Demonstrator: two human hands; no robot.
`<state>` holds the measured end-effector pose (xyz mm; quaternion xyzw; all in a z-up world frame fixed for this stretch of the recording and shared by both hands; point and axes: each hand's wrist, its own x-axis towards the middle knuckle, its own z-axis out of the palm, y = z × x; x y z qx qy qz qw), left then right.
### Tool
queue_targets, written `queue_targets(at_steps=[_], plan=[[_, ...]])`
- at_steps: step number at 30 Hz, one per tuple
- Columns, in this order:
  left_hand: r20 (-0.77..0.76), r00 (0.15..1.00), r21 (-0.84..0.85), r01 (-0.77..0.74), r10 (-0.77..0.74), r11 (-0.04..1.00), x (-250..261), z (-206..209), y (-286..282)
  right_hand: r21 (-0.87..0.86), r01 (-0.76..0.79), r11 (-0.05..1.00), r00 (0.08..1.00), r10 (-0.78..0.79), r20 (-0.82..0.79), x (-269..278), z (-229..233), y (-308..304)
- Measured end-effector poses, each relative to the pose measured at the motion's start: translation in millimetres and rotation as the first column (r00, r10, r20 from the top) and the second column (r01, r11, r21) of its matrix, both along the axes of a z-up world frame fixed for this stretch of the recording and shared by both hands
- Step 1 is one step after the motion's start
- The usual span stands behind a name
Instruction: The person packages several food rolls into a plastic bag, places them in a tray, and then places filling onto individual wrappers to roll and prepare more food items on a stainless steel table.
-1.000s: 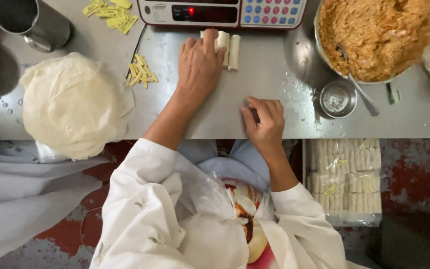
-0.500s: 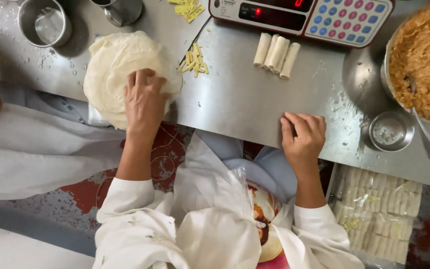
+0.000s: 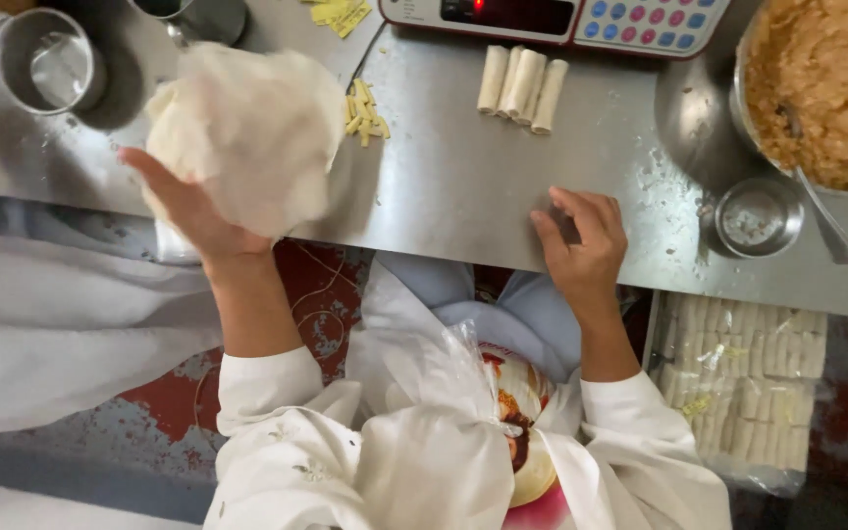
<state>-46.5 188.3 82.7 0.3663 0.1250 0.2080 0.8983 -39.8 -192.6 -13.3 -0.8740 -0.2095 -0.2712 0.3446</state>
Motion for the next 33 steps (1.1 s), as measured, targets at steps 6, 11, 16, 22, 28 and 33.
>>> queue_targets(at_steps=[6, 11, 16, 22, 28, 33], plan=[[-0.483, 0.581, 0.588, 0.769, -0.655, 0.249, 17.2, -4.2, -139.2, 0.889, 0.189, 0.418, 0.730, 0.546, -0.412, -12.0, 35.6, 15.8], [-0.161, 0.858, 0.937, 0.288, -0.487, 0.198, 32.9, -2.9, -151.3, 0.471, -0.166, 0.866, 0.961, 0.250, -0.122, -4.2, 105.0, -40.8], [0.165, 0.835, 0.985, -0.113, -0.524, 0.130, 11.0, -28.5, -166.6, 0.173, -0.132, 0.976, 0.987, 0.146, -0.069, -31.0, 102.1, -67.5], [0.061, 0.892, 0.977, -0.144, -0.449, -0.154, -8.3, -84.0, -170.0, -0.154, 0.074, 0.985, 0.966, -0.109, -0.234, -54.4, 35.9, -67.5], [0.141, 0.870, 0.918, -0.294, -0.472, -0.268, -6.6, -73.5, -206.2, -0.320, 0.329, 0.889, 0.905, -0.393, -0.162, -42.8, 59.6, -100.5], [0.015, 0.700, 0.923, -0.284, -0.714, -0.259, -4.6, -104.5, -232.0, -0.625, 0.312, 0.715, 0.857, -0.496, -0.139, -35.0, 44.1, -133.8]])
